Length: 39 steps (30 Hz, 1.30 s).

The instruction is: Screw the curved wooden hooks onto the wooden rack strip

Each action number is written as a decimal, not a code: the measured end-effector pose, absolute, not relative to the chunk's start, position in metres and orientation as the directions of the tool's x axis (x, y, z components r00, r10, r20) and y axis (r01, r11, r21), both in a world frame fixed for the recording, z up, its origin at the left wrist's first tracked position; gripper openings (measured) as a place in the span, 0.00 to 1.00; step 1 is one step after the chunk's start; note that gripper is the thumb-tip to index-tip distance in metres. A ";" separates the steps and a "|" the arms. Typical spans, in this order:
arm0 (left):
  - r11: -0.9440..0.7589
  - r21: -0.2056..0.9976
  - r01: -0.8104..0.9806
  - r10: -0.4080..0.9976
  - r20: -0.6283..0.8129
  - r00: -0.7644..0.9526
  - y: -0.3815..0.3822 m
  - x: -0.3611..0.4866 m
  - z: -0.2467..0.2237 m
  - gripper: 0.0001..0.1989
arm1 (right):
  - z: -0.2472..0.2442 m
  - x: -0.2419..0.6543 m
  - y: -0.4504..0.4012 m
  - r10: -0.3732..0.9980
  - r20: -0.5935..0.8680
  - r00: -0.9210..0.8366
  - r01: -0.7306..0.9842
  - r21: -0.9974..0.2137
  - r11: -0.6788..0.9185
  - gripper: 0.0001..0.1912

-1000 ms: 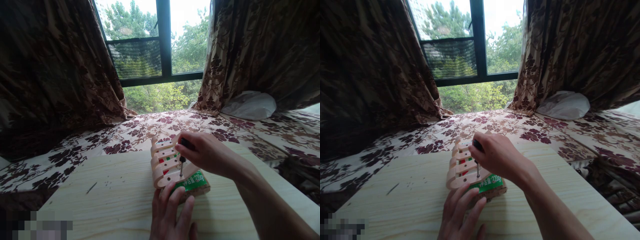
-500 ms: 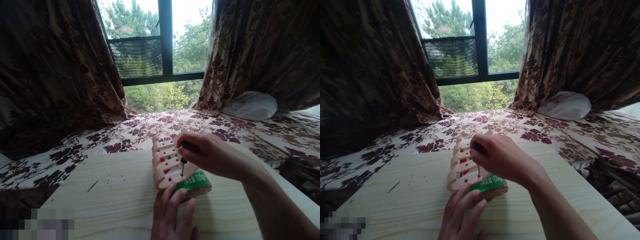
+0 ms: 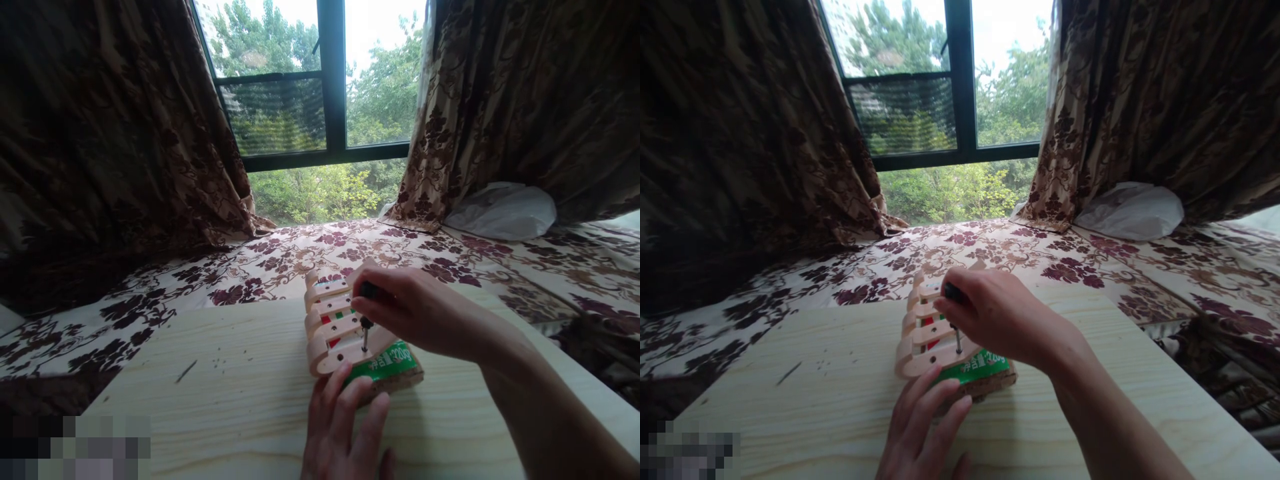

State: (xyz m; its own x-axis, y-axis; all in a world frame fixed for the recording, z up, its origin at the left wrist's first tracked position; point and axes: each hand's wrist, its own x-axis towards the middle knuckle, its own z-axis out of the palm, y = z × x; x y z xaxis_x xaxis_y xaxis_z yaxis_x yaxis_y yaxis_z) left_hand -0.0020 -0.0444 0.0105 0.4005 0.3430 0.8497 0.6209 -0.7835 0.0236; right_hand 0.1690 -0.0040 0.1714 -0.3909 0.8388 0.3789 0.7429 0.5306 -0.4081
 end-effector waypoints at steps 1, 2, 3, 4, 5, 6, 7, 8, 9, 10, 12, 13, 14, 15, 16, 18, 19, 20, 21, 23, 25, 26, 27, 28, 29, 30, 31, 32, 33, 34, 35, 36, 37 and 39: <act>-0.785 0.020 0.619 0.339 0.850 0.404 -0.044 -0.002 0.010 0.19 | 0.170 0.169 -0.003 0.847 0.381 -0.370 0.757 -0.404 0.513 0.11; -0.787 0.020 0.616 0.337 0.852 0.402 -0.044 -0.002 0.010 0.18 | 0.169 0.169 -0.001 0.859 0.384 -0.339 0.777 -0.400 0.486 0.13; -0.789 0.023 0.614 0.335 0.854 0.399 -0.043 -0.002 0.010 0.18 | 0.168 0.168 0.001 0.871 0.386 -0.305 0.799 -0.394 0.455 0.14; -0.790 0.028 0.613 0.336 0.855 0.394 -0.043 -0.002 0.011 0.18 | 0.167 0.168 0.002 0.880 0.388 -0.273 0.818 -0.387 0.425 0.14; -0.791 0.028 0.612 0.336 0.855 0.395 -0.042 -0.002 0.011 0.17 | 0.167 0.168 0.003 0.887 0.390 -0.249 0.834 -0.379 0.401 0.15; -0.793 0.022 0.609 0.332 0.854 0.401 -0.042 -0.002 0.011 0.17 | 0.167 0.167 0.004 0.889 0.391 -0.240 0.842 -0.372 0.391 0.15; -0.796 0.014 0.606 0.325 0.854 0.407 -0.041 -0.002 0.011 0.17 | 0.167 0.167 0.003 0.886 0.393 -0.246 0.842 -0.366 0.397 0.15; -0.797 0.009 0.604 0.321 0.853 0.411 -0.041 -0.002 0.011 0.17 | 0.168 0.166 0.002 0.879 0.396 -0.267 0.831 -0.367 0.417 0.14; -0.797 0.008 0.604 0.320 0.854 0.410 -0.041 -0.002 0.011 0.17 | 0.168 0.166 0.001 0.869 0.396 -0.296 0.813 -0.373 0.447 0.13; -0.796 0.015 0.605 0.324 0.855 0.404 -0.042 -0.002 0.011 0.16 | 0.169 0.166 0.000 0.858 0.394 -0.330 0.790 -0.383 0.479 0.11; -0.794 0.042 0.607 0.343 0.855 0.390 -0.043 -0.002 0.011 0.16 | 0.169 0.166 -0.002 0.840 0.386 -0.380 0.751 -0.401 0.524 0.09; -0.795 0.052 0.604 0.353 0.850 0.391 -0.044 -0.002 0.012 0.16 | 0.168 0.166 -0.001 0.840 0.382 -0.385 0.747 -0.405 0.527 0.10; -0.798 0.059 0.600 0.360 0.845 0.396 -0.045 -0.002 0.013 0.16 | 0.167 0.167 -0.001 0.845 0.381 -0.377 0.754 -0.404 0.518 0.10; -0.800 0.066 0.597 0.368 0.839 0.400 -0.046 -0.001 0.013 0.16 | 0.166 0.167 0.000 0.852 0.383 -0.357 0.766 -0.401 0.502 0.12; -0.800 0.072 0.596 0.376 0.835 0.403 -0.047 -0.001 0.014 0.16 | 0.165 0.167 0.002 0.860 0.389 -0.332 0.781 -0.398 0.482 0.13; -0.796 0.085 0.599 0.389 0.830 0.400 -0.048 -0.001 0.016 0.16 | 0.164 0.167 0.004 0.874 0.397 -0.282 0.809 -0.391 0.439 0.15; -0.794 0.089 0.602 0.393 0.830 0.396 -0.048 -0.001 0.016 0.16 | 0.163 0.168 0.005 0.877 0.400 -0.266 0.819 -0.386 0.424 0.15; -0.793 0.091 0.602 0.394 0.831 0.393 -0.048 -0.001 0.016 0.16 | 0.164 0.168 0.005 0.878 0.401 -0.259 0.825 -0.381 0.418 0.16; -0.793 0.089 0.603 0.391 0.833 0.390 -0.048 -0.001 0.016 0.16 | 0.165 0.168 0.004 0.878 0.401 -0.261 0.826 -0.378 0.418 0.15; -0.795 0.064 0.603 0.369 0.841 0.396 -0.046 -0.002 0.015 0.17 | 0.167 0.169 0.001 0.868 0.401 -0.294 0.805 -0.386 0.450 0.13; -0.797 0.033 0.603 0.344 0.846 0.408 -0.045 -0.003 0.014 0.18 | 0.169 0.170 -0.002 0.849 0.394 -0.351 0.762 -0.407 0.504 0.10; -0.797 0.025 0.603 0.339 0.845 0.414 -0.044 -0.003 0.013 0.18 | 0.170 0.170 -0.002 0.842 0.392 -0.370 0.745 -0.416 0.521 0.09; -0.795 0.024 0.606 0.342 0.843 0.415 -0.044 -0.003 0.013 0.19 | 0.170 0.171 -0.002 0.839 0.392 -0.377 0.738 -0.420 0.528 0.10; -0.795 0.022 0.606 0.341 0.843 0.416 -0.044 -0.003 0.012 0.19 | 0.169 0.171 -0.001 0.842 0.392 -0.370 0.741 -0.423 0.522 0.10; -0.795 0.022 0.606 0.340 0.844 0.416 -0.043 -0.004 0.012 0.19 | 0.168 0.171 0.000 0.851 0.393 -0.349 0.752 -0.425 0.504 0.12; -0.794 0.024 0.608 0.340 0.846 0.411 -0.043 -0.004 0.012 0.19 | 0.168 0.171 0.002 0.862 0.395 -0.318 0.769 -0.425 0.478 0.13; -0.794 0.021 0.608 0.335 0.849 0.408 -0.043 -0.004 0.012 0.19 | 0.167 0.171 0.003 0.873 0.396 -0.284 0.787 -0.423 0.448 0.14; -0.795 0.019 0.607 0.328 0.854 0.404 -0.042 -0.004 0.012 0.19 | 0.166 0.171 0.004 0.882 0.397 -0.256 0.804 -0.420 0.422 0.14; -0.795 0.016 0.607 0.321 0.859 0.398 -0.042 -0.004 0.012 0.18 | 0.166 0.171 0.004 0.886 0.397 -0.238 0.817 -0.412 0.404 0.15; -0.794 0.011 0.608 0.316 0.862 0.397 -0.042 -0.004 0.011 0.18 | 0.167 0.171 0.004 0.887 0.400 -0.232 0.824 -0.403 0.397 0.15; -0.792 0.006 0.610 0.313 0.863 0.397 -0.042 -0.004 0.011 0.18 | 0.167 0.171 0.003 0.883 0.404 -0.241 0.824 -0.396 0.406 0.14; -0.791 -0.001 0.612 0.310 0.861 0.402 -0.042 -0.004 0.012 0.18 | 0.168 0.171 0.001 0.874 0.406 -0.266 0.813 -0.393 0.430 0.13; -0.789 -0.003 0.615 0.315 0.857 0.408 -0.042 -0.004 0.012 0.18 | 0.169 0.172 0.000 0.863 0.405 -0.302 0.794 -0.394 0.463 0.11; -0.780 0.015 0.626 0.345 0.845 0.409 -0.044 -0.004 0.012 0.19 | 0.171 0.172 -0.003 0.839 0.403 -0.366 0.755 -0.398 0.521 0.08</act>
